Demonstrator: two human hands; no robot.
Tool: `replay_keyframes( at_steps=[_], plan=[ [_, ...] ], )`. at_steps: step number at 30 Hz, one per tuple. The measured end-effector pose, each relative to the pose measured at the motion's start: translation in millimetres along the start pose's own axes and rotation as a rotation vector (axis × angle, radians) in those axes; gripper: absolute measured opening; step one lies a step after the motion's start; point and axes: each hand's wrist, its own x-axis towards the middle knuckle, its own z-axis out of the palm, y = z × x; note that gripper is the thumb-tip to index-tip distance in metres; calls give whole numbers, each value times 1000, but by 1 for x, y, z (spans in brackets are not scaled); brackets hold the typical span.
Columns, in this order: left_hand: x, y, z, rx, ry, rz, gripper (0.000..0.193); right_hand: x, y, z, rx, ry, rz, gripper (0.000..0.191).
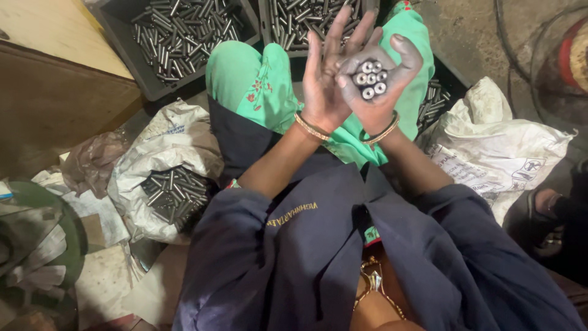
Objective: The person sits on the floor among trays of small metal cylindrical parts, picks up handfuls of the parts, and places them one at a time into a tray, occasionally holding a group of parts in one hand while selecting with the other. The parts are moved between trays on the floor around them.
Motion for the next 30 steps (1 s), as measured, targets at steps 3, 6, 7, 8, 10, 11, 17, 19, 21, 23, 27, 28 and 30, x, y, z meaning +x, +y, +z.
replay_keyframes(
  at_steps=[3, 6, 7, 8, 10, 11, 17, 19, 21, 23, 27, 28, 30],
  plan=[
    [16, 5, -24, 95, 13, -52, 71, 26, -1, -13, -13, -45, -222, 79],
    [36, 37, -61, 294, 23, -120, 70, 62, -10, -42, 20, -170, -293, 59],
    [42, 54, -76, 365, 18, -145, 70, 74, -15, -55, 33, -224, -292, 53],
    [49, 73, -90, 394, 33, -122, 70, 84, -22, -68, 41, -273, -280, 48],
    [53, 105, -116, 439, 101, -37, 68, 101, -37, -93, 47, -363, -255, 41],
    [54, 116, -128, 454, 149, 27, 66, 107, -44, -103, 37, -386, -248, 39],
    [53, 132, -151, 435, 398, 35, 53, 127, -83, -141, -21, -407, -268, 52],
    [53, 132, -150, 447, 395, 19, 49, 129, -92, -144, -116, -348, -305, 55],
    [53, 134, -151, 451, 425, 17, 43, 129, -97, -145, -134, -264, -284, 59],
    [54, 137, -154, 388, 451, 8, 35, 128, -101, -146, -85, -226, -281, 61],
    [55, 138, -162, 364, 521, 22, 25, 129, -105, -151, -136, -192, -416, 48],
    [55, 138, -163, 363, 521, 20, 24, 129, -105, -152, -169, -177, -461, 45],
    [55, 138, -165, 361, 522, 17, 24, 132, -106, -153, -240, -149, -556, 40]
  ],
)
